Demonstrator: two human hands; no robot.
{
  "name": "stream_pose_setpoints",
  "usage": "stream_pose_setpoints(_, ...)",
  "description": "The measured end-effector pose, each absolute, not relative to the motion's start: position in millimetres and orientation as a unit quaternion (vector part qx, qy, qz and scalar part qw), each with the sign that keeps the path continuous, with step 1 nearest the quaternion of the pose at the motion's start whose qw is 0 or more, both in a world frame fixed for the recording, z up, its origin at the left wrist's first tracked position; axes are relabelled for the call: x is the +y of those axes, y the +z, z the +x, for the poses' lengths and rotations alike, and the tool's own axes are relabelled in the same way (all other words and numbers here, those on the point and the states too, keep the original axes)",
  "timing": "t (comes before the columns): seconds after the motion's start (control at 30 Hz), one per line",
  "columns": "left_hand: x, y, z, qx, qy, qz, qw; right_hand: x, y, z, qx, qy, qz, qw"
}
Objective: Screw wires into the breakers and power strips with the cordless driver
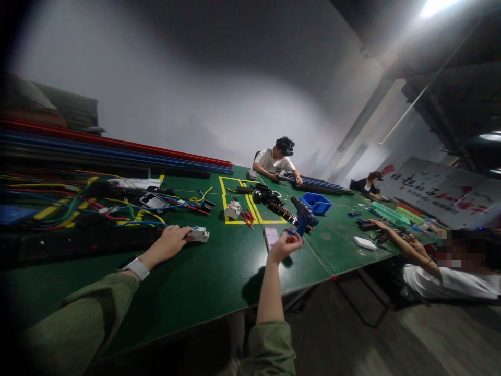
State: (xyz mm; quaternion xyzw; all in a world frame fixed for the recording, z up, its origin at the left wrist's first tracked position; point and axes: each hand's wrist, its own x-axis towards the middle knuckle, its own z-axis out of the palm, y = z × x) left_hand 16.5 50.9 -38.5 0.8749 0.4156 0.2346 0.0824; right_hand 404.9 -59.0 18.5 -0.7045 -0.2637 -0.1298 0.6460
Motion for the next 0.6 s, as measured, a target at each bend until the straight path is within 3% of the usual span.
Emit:
stream_pose_setpoints(0.17,49.5,-35.6,16.9,0.414,0.235,0.875,0.087,-79.1,32.4,500.7,-0.198,-0.15,-0.766,0.593)
stream_pose_setpoints(0.6,52.6,-40.4,17.6,0.428,0.232,0.869,0.092,-38.3,63.9,558.3,-0.318,0.039,-0.765,0.558)
